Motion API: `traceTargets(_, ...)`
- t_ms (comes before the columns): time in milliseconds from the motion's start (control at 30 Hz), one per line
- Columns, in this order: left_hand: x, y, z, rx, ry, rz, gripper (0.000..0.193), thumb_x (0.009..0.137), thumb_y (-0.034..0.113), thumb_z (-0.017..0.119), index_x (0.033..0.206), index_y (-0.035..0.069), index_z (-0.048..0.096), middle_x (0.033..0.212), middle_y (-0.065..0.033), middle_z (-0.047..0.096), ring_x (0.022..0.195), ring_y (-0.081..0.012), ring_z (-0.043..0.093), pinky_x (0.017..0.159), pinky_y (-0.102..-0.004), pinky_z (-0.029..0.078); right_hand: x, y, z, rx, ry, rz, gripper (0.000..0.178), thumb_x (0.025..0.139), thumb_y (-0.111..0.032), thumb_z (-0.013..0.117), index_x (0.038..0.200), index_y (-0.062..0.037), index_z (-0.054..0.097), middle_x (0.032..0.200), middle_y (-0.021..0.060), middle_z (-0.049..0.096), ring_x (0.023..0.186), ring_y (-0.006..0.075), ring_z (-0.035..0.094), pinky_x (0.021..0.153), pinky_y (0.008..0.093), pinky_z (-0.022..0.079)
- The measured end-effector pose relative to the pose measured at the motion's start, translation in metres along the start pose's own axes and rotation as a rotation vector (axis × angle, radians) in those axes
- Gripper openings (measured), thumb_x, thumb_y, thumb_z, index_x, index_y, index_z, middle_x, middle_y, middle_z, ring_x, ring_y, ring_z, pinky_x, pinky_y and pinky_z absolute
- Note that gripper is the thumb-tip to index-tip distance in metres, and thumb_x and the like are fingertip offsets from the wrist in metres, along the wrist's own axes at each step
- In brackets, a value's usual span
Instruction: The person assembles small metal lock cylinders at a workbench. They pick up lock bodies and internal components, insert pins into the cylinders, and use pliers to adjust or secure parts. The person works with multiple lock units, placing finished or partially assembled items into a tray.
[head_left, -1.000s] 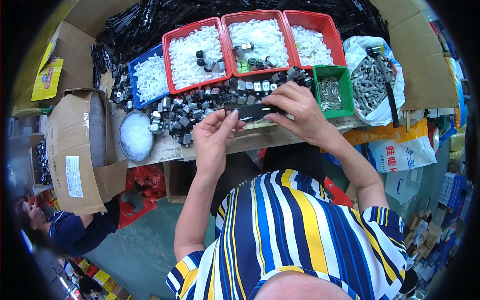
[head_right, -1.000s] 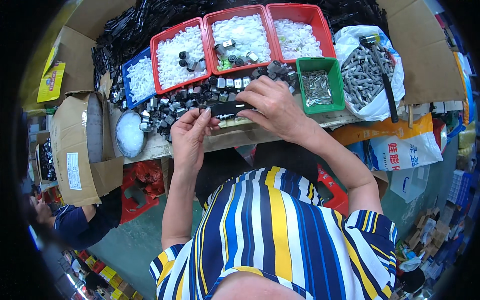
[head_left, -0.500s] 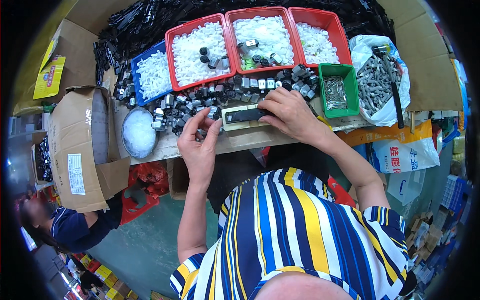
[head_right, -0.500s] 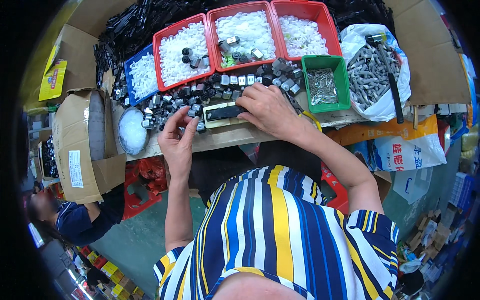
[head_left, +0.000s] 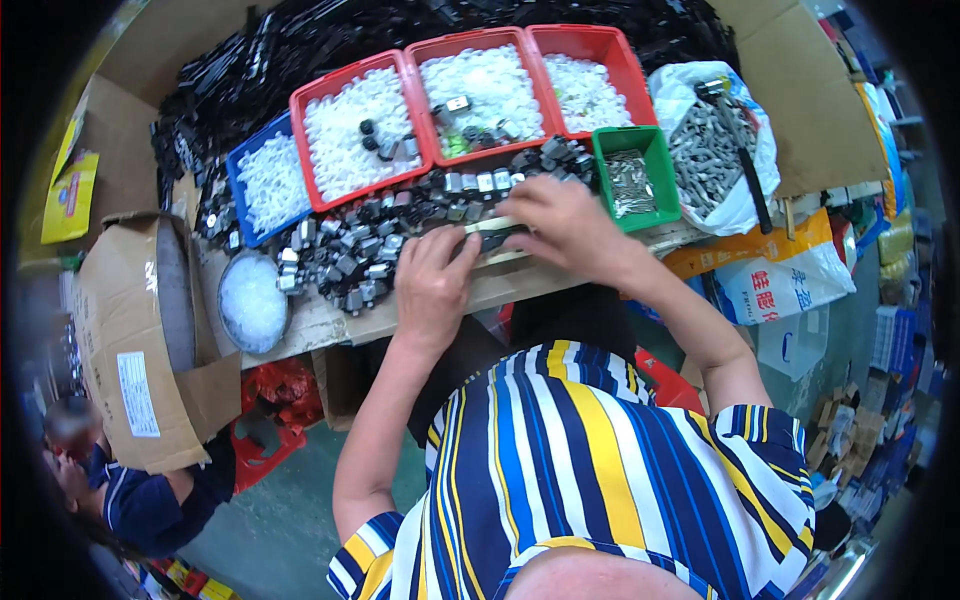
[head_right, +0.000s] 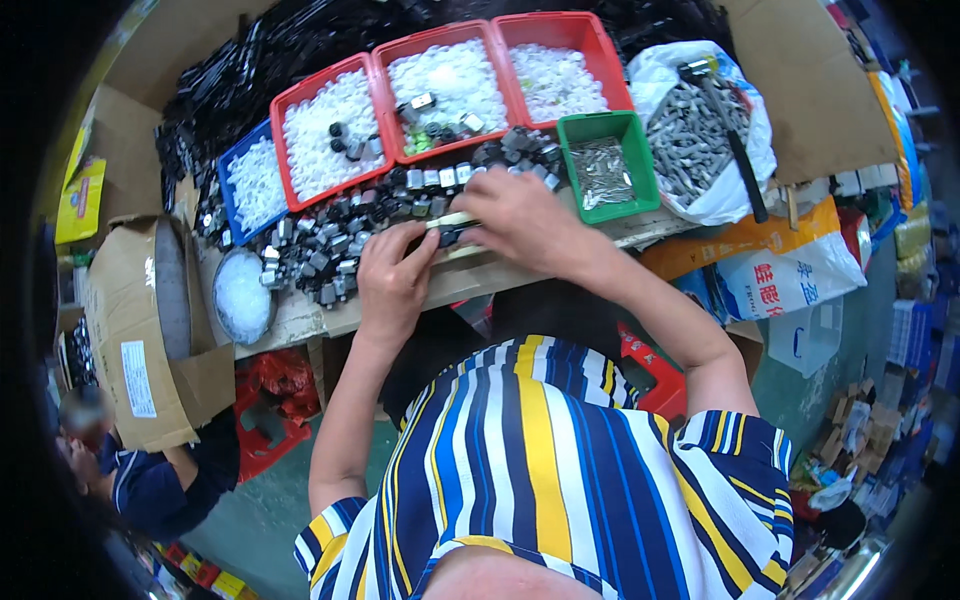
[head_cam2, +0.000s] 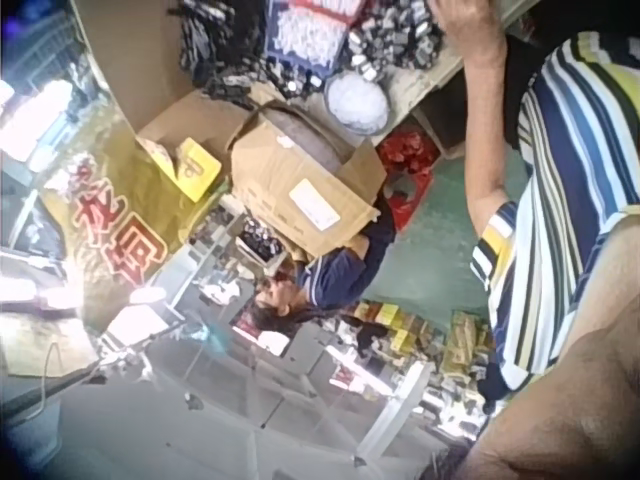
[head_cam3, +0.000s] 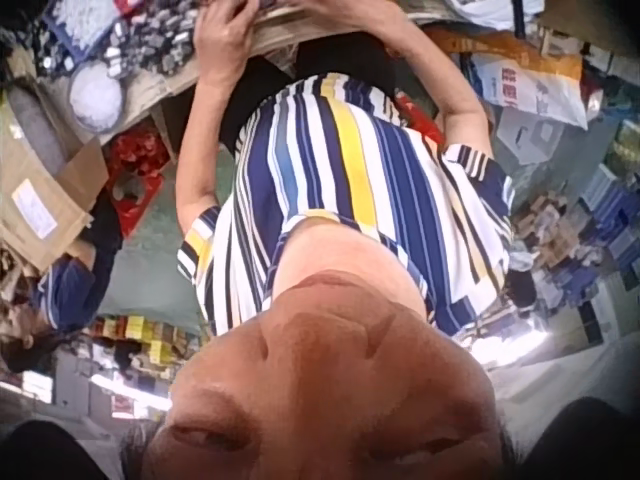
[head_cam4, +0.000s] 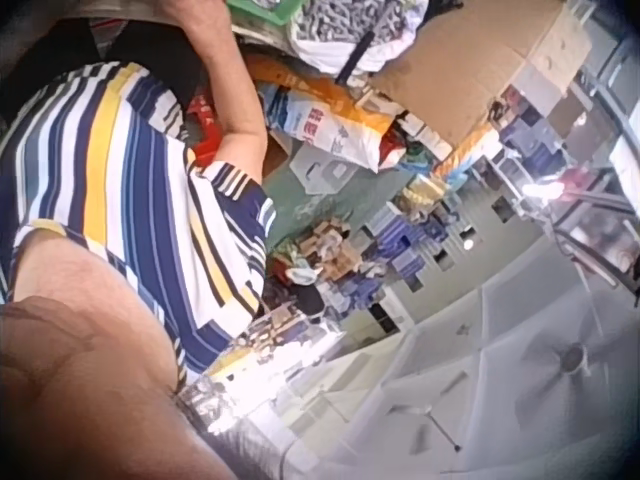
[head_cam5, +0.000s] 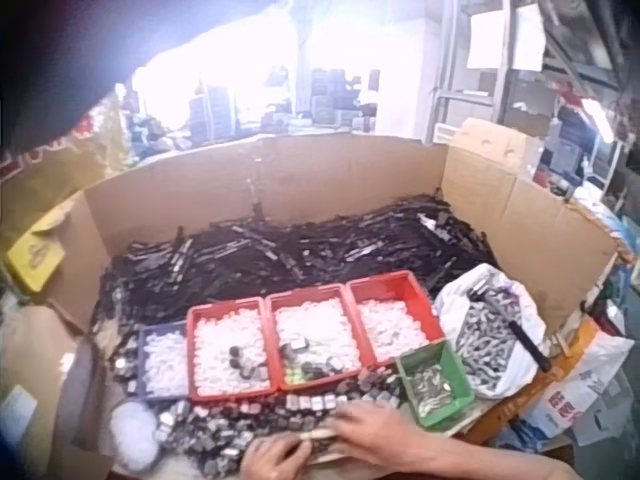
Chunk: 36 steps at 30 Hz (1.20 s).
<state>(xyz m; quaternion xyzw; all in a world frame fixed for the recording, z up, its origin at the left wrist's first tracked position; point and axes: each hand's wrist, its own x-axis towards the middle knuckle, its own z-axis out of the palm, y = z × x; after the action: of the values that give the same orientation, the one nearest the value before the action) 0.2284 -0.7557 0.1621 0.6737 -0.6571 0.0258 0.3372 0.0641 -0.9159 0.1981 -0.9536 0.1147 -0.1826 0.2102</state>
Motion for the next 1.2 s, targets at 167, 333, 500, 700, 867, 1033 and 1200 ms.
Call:
traceTargets(167,0.0,0.001,-0.002,0.014,-0.005,0.016,0.03,0.074,-0.001,0.072,0.103,0.006,0.07,0.1,-0.0114,0.065,0.093,-0.0295,0.064,0.081,-0.0397,0.05,-0.039,0.08,-0.094,-0.293,0.407,0.377,0.017,0.086,-0.012,0.069,0.095,0.0011,0.066,0.092,0.0179,0.064,0.085,0.0347,0.064,0.076,0.0408,0.051)
traceTargets(333,0.003,0.003,-0.001,0.084,-0.027,0.056,0.029,0.075,-0.001,0.072,0.103,0.005,0.069,0.101,-0.0115,0.066,0.093,-0.0291,0.064,0.079,-0.0392,0.051,-0.114,0.166,-0.144,-0.841,0.369,0.615,0.02,0.089,-0.021,0.067,0.099,-0.004,0.063,0.095,0.016,0.064,0.091,0.0367,0.063,0.077,0.0479,0.049)
traceTargets(500,0.0,0.001,-0.002,0.128,-0.064,0.128,0.028,0.077,0.003,0.064,0.104,-0.002,0.067,0.105,-0.0145,0.064,0.101,-0.0291,0.064,0.082,-0.04,0.05,-0.133,0.198,-0.149,-0.634,0.419,0.662,0.026,0.089,-0.024,0.067,0.101,-0.0013,0.063,0.099,0.019,0.065,0.089,0.0379,0.064,0.077,0.046,0.05)
traceTargets(700,-0.003,0.002,-0.002,0.181,-0.085,0.153,0.031,0.076,0.002,0.064,0.106,-0.005,0.065,0.106,-0.0179,0.064,0.101,-0.0324,0.065,0.085,-0.0408,0.053,-0.071,0.068,-0.125,-0.055,0.346,0.636,0.017,0.093,-0.008,0.061,0.109,-0.0021,0.058,0.079,0.014,0.063,0.067,0.0245,0.063,0.063,0.0354,0.05)
traceTargets(867,0.0,0.002,0.0,0.191,-0.052,0.176,0.028,0.076,-0.002,0.065,0.104,-0.004,0.066,0.106,-0.0167,0.065,0.099,-0.0315,0.066,0.084,-0.0398,0.055,-0.053,0.001,-0.055,0.028,-0.018,0.137,0.019,0.089,-0.005,0.06,0.106,-0.0039,0.053,0.082,0.0181,0.062,0.075,0.0371,0.065,0.064,0.0444,0.053)
traceTargets(1033,-0.003,0.0,0.004,0.174,-0.032,0.156,0.029,0.077,0.0,0.065,0.105,-0.004,0.066,0.107,-0.0165,0.065,0.1,-0.0305,0.066,0.084,-0.0386,0.054,-0.046,-0.012,-0.044,-0.085,-0.04,0.068,0.025,0.088,-0.006,0.063,0.112,-0.0028,0.056,0.074,0.0151,0.056,0.064,0.0336,0.061,0.057,0.044,0.049)
traceTargets(1200,-0.003,0.003,0.002,0.173,-0.034,0.154,0.03,0.077,0.001,0.064,0.107,-0.005,0.066,0.109,-0.0183,0.065,0.1,-0.032,0.065,0.083,-0.0395,0.054,-0.051,-0.022,-0.047,-0.162,0.087,0.033,0.038,0.085,-0.002,0.065,0.122,-0.0026,0.057,0.074,0.0121,0.054,0.063,0.0294,0.059,0.055,0.04,0.044)
